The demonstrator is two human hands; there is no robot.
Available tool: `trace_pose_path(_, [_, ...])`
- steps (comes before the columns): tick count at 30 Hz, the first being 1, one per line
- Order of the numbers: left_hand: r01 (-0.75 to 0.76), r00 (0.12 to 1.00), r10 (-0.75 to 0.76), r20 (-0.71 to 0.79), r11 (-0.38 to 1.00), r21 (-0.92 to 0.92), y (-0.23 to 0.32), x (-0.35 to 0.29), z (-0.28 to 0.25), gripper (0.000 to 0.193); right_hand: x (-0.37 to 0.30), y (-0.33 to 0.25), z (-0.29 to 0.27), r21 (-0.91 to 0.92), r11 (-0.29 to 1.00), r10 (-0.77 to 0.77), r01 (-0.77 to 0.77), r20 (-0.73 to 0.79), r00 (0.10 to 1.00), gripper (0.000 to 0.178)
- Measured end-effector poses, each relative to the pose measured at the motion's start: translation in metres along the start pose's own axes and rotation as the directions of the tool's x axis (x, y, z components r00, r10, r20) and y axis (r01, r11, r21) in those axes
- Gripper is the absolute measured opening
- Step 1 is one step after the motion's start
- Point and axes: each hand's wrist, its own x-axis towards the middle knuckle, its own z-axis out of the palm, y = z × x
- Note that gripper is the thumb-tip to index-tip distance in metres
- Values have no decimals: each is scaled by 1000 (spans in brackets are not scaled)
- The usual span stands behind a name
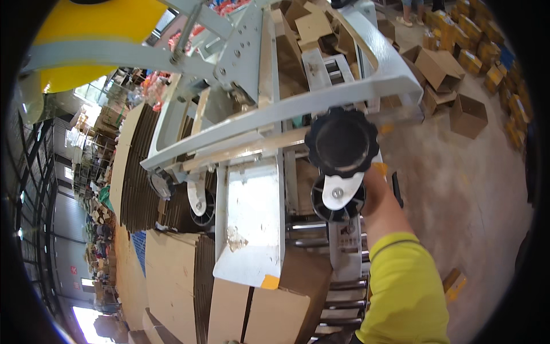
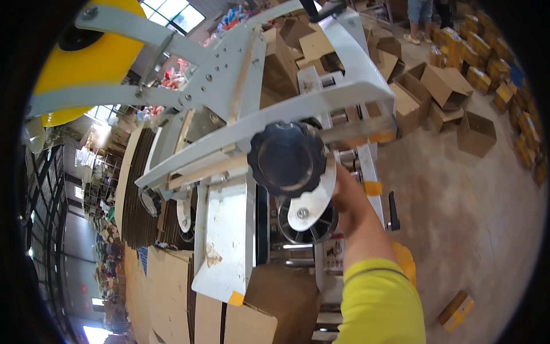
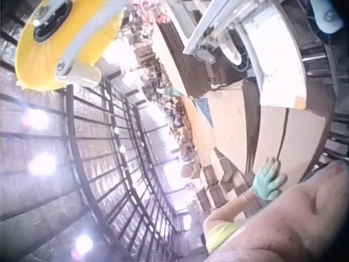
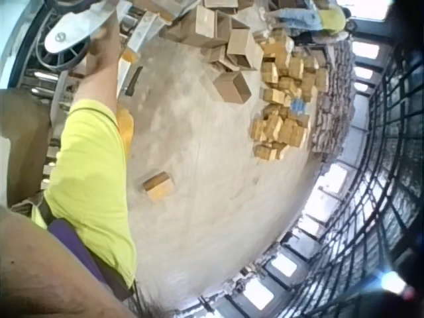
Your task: The person picks flat cardboard sheets, folds them into box shapes, and places them onto a conveyor machine that applies tape to seal the boxes. The finished boxes are then moved off the conveyor and stacked on the floor.
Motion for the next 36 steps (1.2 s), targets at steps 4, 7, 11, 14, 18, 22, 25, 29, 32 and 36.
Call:
trace_pose_path(4, [14, 994, -17, 110, 1000, 23, -4, -2, -15, 38, -31, -16, -8, 338, 939, 14, -61, 142, 990, 24])
trace_pose_path(7, [41, 998, -42, 41, 999, 27, -1, -5, -5, 37, -54, -20, -2, 501, 853, 6, -146, 271, 963, 26])
trace_pose_path(11, [-82, 996, 84, -20, 991, 103, -5, -6, 3, 35, -82, -10, -12, 643, 731, -78, -228, 410, 909, 26])
trace_pose_path(14, [-116, 993, 119, -12, 983, 139, -6, -16, 10, 39, -145, -42, -14, 496, 860, -9, -122, 253, 967, 25])
trace_pose_path(18, [-169, 986, 166, 34, 969, 177, -13, -39, 21, 50, -190, -39, -37, 331, 935, 55, -123, 206, 977, 26])
trace_pose_path(22, [-204, 979, 204, 21, 962, 182, -9, 0, 22, 48, -244, -17, -50, 277, 960, 2, -48, 165, 986, 23])
trace_pose_path(25, [-172, 985, 163, 61, 968, 183, -6, 27, 22, 47, -283, -4, -64, 295, 939, 138, -178, 154, 978, 19])
trace_pose_path(29, [-96, 993, 79, 87, 973, 209, 9, 38, 26, 47, -311, 26, -71, 129, 987, -101, 97, 24, 995, 19])
trace_pose_path(32, [-56, 994, 34, 102, 973, 226, 18, 45, 27, 47, -320, 25, -78, 238, 970, 32, -40, 37, 999, 29])
trace_pose_path(36, [-27, 993, -2, 116, 970, 243, 22, 54, 26, 46, -313, 28, -97, 220, 973, 47, -76, 134, 990, 33])
